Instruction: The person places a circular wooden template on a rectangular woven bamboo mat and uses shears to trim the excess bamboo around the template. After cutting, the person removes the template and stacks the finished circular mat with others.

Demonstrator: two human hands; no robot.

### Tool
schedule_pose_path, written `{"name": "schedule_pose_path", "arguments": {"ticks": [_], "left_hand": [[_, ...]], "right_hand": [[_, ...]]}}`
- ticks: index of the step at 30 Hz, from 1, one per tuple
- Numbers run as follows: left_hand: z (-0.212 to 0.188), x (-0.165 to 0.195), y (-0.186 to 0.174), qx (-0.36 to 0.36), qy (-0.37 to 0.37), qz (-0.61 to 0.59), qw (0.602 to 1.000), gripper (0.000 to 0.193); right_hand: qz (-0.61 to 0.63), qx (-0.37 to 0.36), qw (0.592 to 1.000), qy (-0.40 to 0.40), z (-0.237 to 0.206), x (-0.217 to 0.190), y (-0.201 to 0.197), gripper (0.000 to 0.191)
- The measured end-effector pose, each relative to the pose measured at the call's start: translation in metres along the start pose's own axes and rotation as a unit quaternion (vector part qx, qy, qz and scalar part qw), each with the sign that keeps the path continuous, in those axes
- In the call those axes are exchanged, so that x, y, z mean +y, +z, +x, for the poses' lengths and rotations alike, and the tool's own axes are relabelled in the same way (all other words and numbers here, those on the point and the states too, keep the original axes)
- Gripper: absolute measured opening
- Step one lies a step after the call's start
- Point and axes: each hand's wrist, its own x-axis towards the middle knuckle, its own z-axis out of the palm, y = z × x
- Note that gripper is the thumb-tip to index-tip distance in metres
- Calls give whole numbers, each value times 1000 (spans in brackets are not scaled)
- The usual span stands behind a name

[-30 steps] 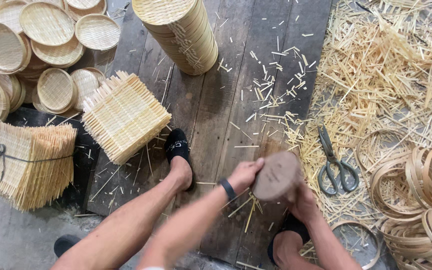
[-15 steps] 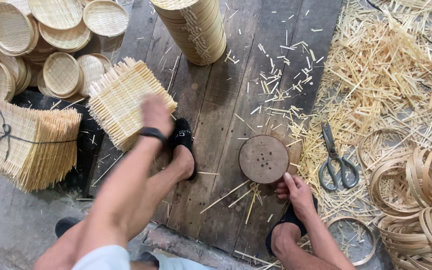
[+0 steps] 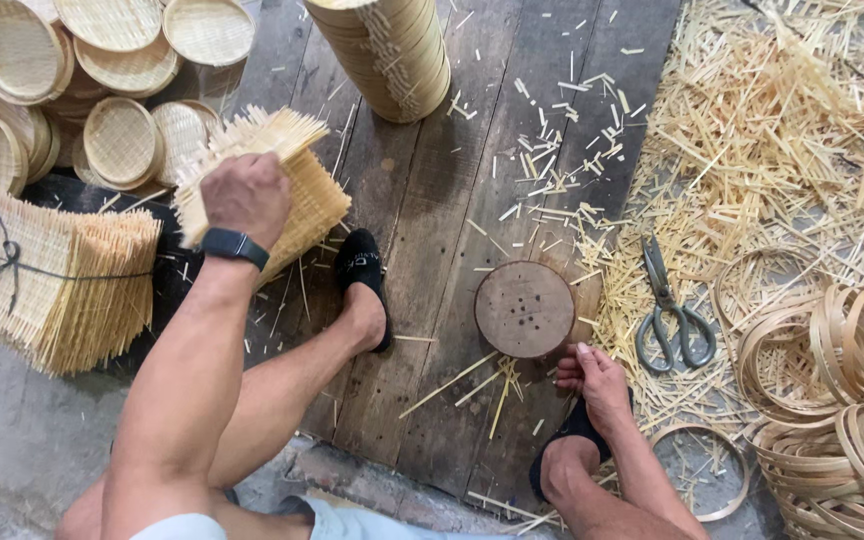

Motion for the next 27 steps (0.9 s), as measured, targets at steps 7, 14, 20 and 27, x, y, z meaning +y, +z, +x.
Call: {"name": "schedule_pose_path", "arguments": {"ticks": [7,14,20,27], "left_hand": [[-18,27,6,-296,-106,-46,948,87],[-54,-3,68,-294,-98,-73,948,120],[-42,-14,49,-361,-102,-125,918,89],[-9,0,-70,-236,-77,-136,959,39]], "right_hand": [[6,-5,1000,-5,3,6,-4,35],[-4,-19,1000,-19,5,8,-8,30],[-16,-19,1000,-13,4,8,-4,29],[16,-8,1000,-10,-6,-6,-3,31]]}}
